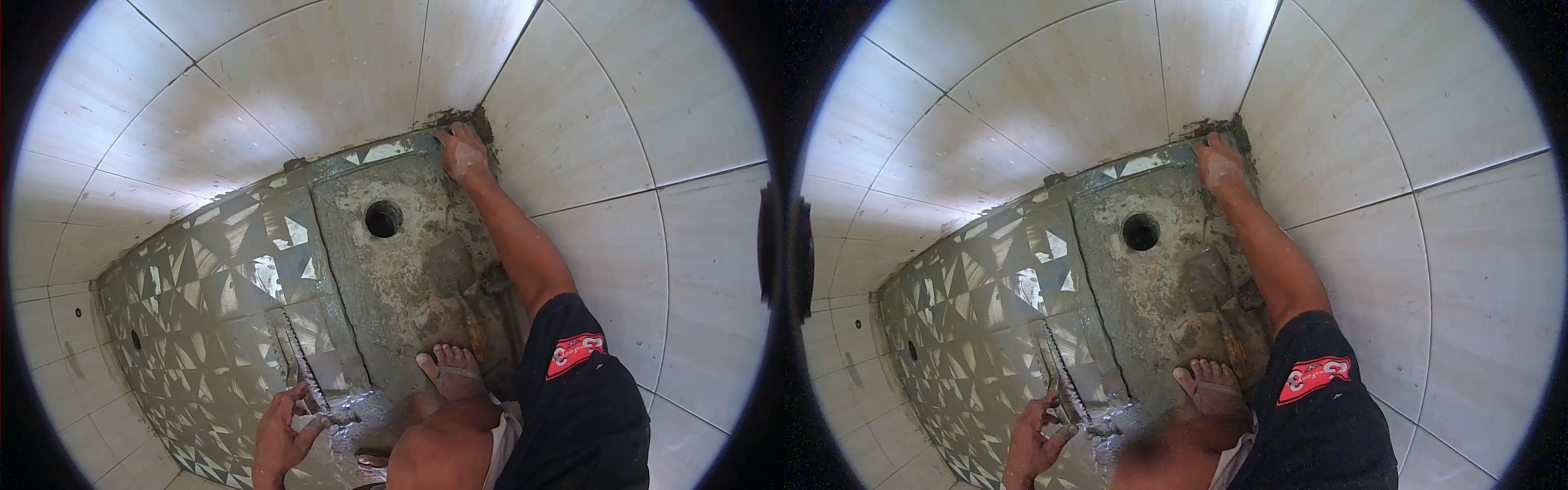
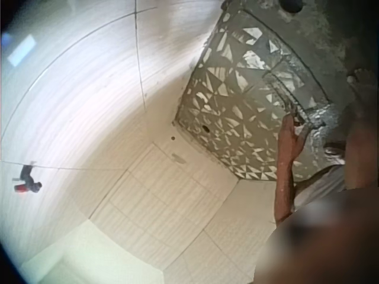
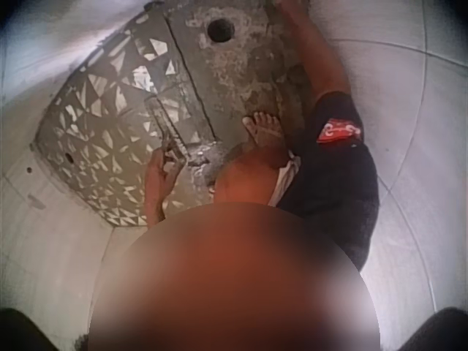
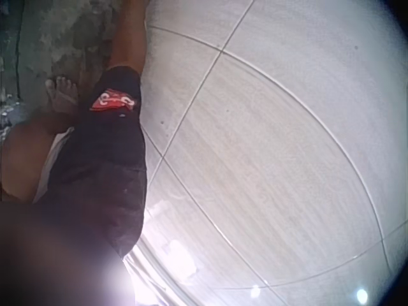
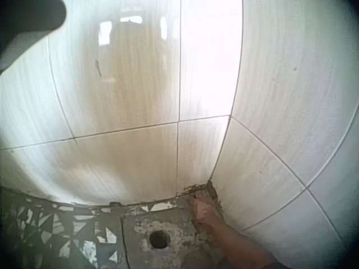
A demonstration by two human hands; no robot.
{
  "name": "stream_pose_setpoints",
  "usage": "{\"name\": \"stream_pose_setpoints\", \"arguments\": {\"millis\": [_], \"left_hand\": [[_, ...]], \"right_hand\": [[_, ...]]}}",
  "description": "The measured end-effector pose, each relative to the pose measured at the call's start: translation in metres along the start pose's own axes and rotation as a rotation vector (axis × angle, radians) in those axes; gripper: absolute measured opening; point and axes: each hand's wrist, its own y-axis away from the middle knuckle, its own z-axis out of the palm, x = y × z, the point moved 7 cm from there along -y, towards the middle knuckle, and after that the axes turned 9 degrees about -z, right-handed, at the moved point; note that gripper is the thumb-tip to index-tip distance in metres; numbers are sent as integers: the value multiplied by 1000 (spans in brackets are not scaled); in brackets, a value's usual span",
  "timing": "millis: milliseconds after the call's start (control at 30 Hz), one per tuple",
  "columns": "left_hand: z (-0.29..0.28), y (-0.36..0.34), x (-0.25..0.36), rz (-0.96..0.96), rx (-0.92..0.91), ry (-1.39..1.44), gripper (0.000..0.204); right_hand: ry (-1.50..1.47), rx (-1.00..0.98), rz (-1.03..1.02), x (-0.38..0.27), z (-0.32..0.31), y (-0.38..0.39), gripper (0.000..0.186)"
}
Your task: The recorder is applying cement and placing/leveling tiles on a bathroom floor.
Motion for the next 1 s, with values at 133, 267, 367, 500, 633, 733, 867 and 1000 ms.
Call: {"name": "stream_pose_setpoints", "arguments": {"millis": [133,267,367,500,633,733,867,1000], "left_hand": [[-3,3,4,-35,-2,-18,70],[-2,7,5,26,13,-72,71],[-5,12,13,-8,9,-124,72],[-9,14,27,11,-27,-95,72],[-19,41,44,41,13,-126,74],[-22,48,48,102,11,-172,75],[-24,52,54,111,-28,-192,77],[-17,49,48,63,-35,-192,77]], "right_hand": [[-108,219,-27,-37,-48,25,32],[-334,380,-103,-95,-135,75,31],[-513,517,-146,-123,-156,102,29],[-373,240,-64,-95,-56,113,29],[-282,358,-72,-109,-86,126,30],[-145,265,-63,-93,-51,123,28],[-103,70,13,-64,-32,84,29],[-29,60,28,-57,-24,52,34]]}}
